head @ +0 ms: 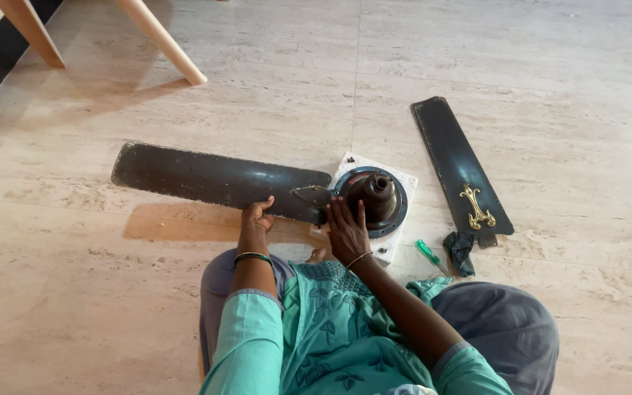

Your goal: The person sits on the floor and cleans a ceiling fan motor housing and a fan blade with a cloth. They then attach the blade to the motor housing and use a screwdriver to tighten the mounting screw.

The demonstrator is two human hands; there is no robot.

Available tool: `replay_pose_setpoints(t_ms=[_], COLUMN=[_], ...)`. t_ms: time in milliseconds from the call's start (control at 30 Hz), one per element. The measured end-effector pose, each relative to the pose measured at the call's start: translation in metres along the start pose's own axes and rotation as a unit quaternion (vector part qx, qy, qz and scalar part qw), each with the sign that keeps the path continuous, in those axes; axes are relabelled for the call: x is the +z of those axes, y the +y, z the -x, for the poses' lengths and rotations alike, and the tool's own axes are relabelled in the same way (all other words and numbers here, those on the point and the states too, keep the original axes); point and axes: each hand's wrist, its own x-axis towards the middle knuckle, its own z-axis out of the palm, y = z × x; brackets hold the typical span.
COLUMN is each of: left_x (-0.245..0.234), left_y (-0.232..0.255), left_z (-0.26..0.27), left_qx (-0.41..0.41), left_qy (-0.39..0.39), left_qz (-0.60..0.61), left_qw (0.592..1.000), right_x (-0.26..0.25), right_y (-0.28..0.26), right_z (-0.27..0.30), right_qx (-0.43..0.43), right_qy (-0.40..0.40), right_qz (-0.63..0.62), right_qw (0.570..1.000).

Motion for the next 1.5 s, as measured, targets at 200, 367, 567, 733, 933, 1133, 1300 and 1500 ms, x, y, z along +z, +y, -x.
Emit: replay_pose_setpoints(t_ms=[200, 367, 567, 733, 933, 1133, 1300, 1500], left_x=[0.009, 0.019, 0.016, -0.010, -0.016, -0.014, 0.001, 0.015], left_y=[0.003, 0.013, 0.073, 0.086, 0.054, 0.039, 0.030, 0.034], left_z=[0.014, 0.043, 0.035, 0.018, -0.014, -0.022, -0.013, 0.010], left_qx=[-0.001, 0.063, 0.150, 0.127, 0.147, 0.199, 0.241, 0.284], left_qy=[0.023, 0.085, 0.254, 0.228, 0.230, 0.199, 0.197, 0.179], left_qz=[0.029, 0.110, 0.057, -0.020, 0.078, 0.074, 0.013, -0.059], left_qw=[0.999, 0.988, 0.954, 0.965, 0.959, 0.957, 0.950, 0.940], right_x=[0.018, 0.021, 0.020, 0.015, 0.016, 0.020, 0.016, 0.017], right_y=[0.004, 0.007, 0.009, 0.005, 0.007, 0.004, 0.006, 0.006], right_z=[-0.010, -0.011, -0.015, -0.015, -0.013, -0.016, -0.010, -0.007], right_qx=[-0.018, -0.020, -0.017, -0.018, -0.014, -0.011, -0.010, -0.010], right_qy=[-0.013, -0.017, -0.047, -0.041, -0.047, -0.034, -0.067, -0.009], right_qz=[0.002, 0.002, -0.008, -0.011, -0.008, -0.003, 0.001, -0.021], right_qw=[1.000, 1.000, 0.999, 0.999, 0.999, 0.999, 0.998, 1.000])
